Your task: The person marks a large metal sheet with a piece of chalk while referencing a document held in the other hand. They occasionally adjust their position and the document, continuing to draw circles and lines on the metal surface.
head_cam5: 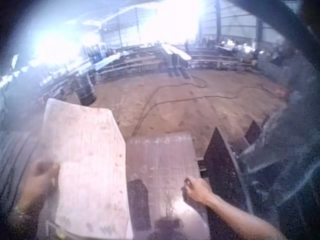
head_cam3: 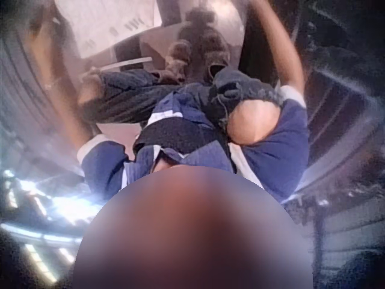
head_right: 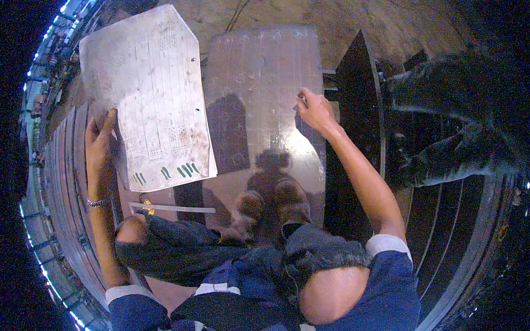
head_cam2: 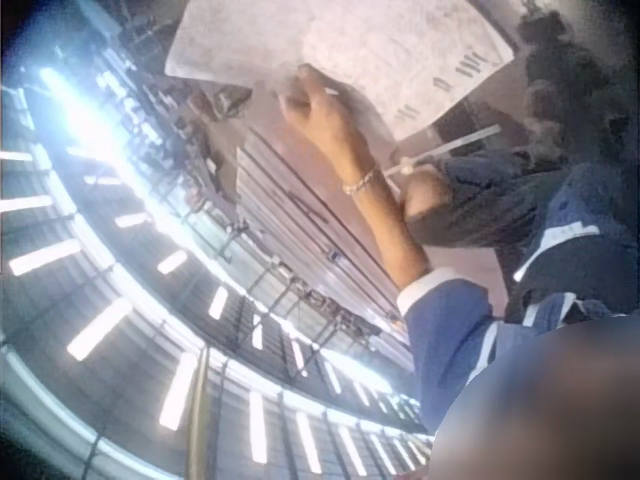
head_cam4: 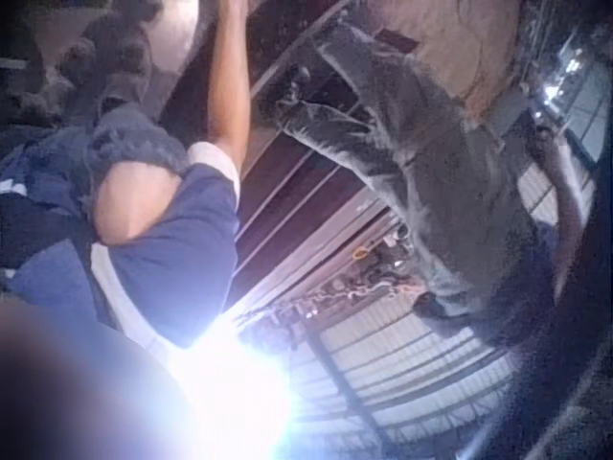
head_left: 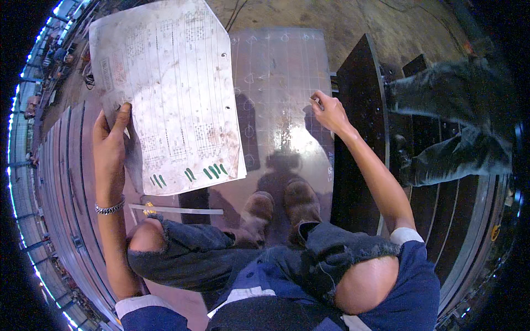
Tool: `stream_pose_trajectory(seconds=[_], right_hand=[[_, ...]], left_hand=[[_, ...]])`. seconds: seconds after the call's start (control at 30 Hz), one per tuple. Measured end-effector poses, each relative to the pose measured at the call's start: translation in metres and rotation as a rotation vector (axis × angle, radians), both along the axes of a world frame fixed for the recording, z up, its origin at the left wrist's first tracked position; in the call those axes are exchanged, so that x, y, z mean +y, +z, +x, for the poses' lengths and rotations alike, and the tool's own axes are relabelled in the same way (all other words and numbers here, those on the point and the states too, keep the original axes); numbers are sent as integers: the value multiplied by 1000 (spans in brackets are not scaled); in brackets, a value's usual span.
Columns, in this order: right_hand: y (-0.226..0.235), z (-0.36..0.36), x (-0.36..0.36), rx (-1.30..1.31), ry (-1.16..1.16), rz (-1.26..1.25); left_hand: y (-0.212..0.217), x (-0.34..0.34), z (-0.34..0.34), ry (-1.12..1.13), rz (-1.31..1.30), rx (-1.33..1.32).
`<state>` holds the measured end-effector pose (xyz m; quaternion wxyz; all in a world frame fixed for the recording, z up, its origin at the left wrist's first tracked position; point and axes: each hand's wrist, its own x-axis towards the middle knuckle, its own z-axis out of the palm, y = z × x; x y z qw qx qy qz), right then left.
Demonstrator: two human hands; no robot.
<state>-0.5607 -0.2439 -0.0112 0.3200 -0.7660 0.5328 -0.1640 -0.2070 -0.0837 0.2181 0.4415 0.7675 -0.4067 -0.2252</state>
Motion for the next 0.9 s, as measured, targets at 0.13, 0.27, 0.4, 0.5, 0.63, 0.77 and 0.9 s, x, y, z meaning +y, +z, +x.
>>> stream_pose_trajectory(seconds=[0.13,0.27,0.4,0.5,0.63,0.77,0.9], right_hand=[[-3,-1,0,4,0,-38],[-3,-1,-1,-40,-13,14],[-14,-2,-4,-80,-4,-35],[-15,0,-4,-50,-16,-56],[-29,-3,-8,-42,-32,-77],[-29,0,-11,-73,-15,-118],[-22,-1,-13,-55,-44,-100]], left_hand=[[-2,-2,0,-2,-17,14],[-1,-5,-3,-7,5,12],[-1,-4,-5,2,-18,4],[-4,-1,1,19,-19,6],[-6,0,-6,72,-2,-8],[-8,-2,-1,24,-18,-32],[-3,-3,-7,39,-3,-14]])
